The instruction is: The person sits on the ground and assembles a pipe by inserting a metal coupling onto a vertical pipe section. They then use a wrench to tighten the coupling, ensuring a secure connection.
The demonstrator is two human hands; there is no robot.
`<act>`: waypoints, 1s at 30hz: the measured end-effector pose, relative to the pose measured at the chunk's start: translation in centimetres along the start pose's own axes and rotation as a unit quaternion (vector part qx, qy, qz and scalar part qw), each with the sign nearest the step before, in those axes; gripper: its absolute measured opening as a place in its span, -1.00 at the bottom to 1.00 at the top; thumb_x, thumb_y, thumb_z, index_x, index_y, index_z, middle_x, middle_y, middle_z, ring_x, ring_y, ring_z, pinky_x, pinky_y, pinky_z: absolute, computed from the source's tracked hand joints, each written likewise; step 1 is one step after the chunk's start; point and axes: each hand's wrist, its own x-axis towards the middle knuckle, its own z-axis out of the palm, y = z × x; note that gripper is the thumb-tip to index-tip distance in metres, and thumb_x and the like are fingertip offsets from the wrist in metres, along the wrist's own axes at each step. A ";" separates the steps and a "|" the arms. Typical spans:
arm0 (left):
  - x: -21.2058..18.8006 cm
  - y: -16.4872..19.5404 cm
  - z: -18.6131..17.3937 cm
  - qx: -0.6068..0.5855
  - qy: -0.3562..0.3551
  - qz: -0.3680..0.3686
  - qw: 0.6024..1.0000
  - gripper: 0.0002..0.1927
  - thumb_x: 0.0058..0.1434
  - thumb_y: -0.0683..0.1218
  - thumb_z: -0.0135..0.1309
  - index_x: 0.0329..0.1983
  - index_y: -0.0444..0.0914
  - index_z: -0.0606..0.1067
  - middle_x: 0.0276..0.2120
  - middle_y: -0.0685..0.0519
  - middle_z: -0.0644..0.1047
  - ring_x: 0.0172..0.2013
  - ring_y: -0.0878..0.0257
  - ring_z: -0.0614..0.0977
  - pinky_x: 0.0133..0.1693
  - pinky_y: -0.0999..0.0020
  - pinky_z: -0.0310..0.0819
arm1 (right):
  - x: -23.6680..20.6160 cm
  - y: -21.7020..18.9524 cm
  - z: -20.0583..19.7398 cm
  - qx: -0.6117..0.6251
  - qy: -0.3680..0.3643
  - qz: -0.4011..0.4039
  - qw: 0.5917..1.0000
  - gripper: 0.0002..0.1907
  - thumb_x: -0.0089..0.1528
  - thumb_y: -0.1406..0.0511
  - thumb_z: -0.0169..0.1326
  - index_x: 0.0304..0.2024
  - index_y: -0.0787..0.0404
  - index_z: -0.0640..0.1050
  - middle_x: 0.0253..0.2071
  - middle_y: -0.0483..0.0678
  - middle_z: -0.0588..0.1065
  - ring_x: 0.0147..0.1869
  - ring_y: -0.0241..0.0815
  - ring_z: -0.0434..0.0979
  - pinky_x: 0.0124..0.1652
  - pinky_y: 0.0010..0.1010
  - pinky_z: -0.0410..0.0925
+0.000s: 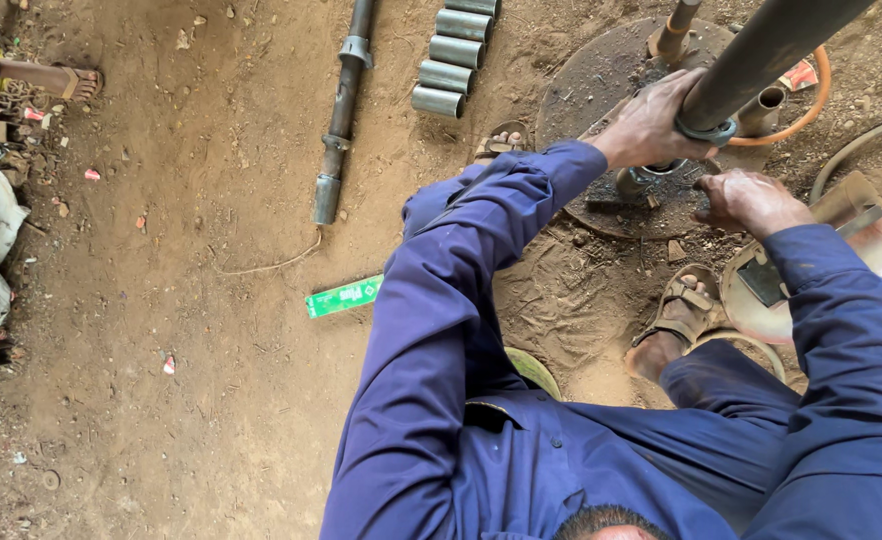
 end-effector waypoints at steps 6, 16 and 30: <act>-0.2 0.4 -0.2 -0.011 0.004 -0.012 1.000 0.08 -0.23 0.23 0.51 0.28 -0.30 0.29 0.11 -0.13 0.51 0.14 0.01 0.57 0.25 0.15 0.41 | -0.6 -0.3 -0.4 0.016 0.014 -0.003 1.000 -0.45 0.23 -0.01 0.17 0.20 0.06 0.51 0.12 0.13 0.58 0.21 0.12 0.59 0.17 -0.04 0.45; -0.2 0.8 -0.6 -0.011 -0.013 -0.023 1.000 0.03 -0.27 0.16 0.52 0.23 -0.26 0.31 0.07 -0.09 0.53 0.12 0.03 0.58 0.25 0.15 0.40 | -1.0 -0.2 -0.3 0.030 0.012 0.010 0.999 -0.40 0.22 -0.03 0.18 0.25 0.02 0.50 0.17 0.14 0.54 0.24 0.15 0.56 0.19 -0.01 0.43; -0.5 -1.4 1.0 -0.220 -0.053 0.019 0.974 -0.01 -0.17 -0.14 0.59 0.30 -0.27 0.29 0.19 -0.09 0.53 0.24 0.14 0.53 0.34 0.17 0.33 | -1.9 3.1 4.7 0.181 0.261 -0.165 0.934 -0.66 0.27 0.28 0.04 0.11 0.12 0.51 -0.02 0.11 0.54 0.12 0.15 0.54 0.09 -0.05 0.40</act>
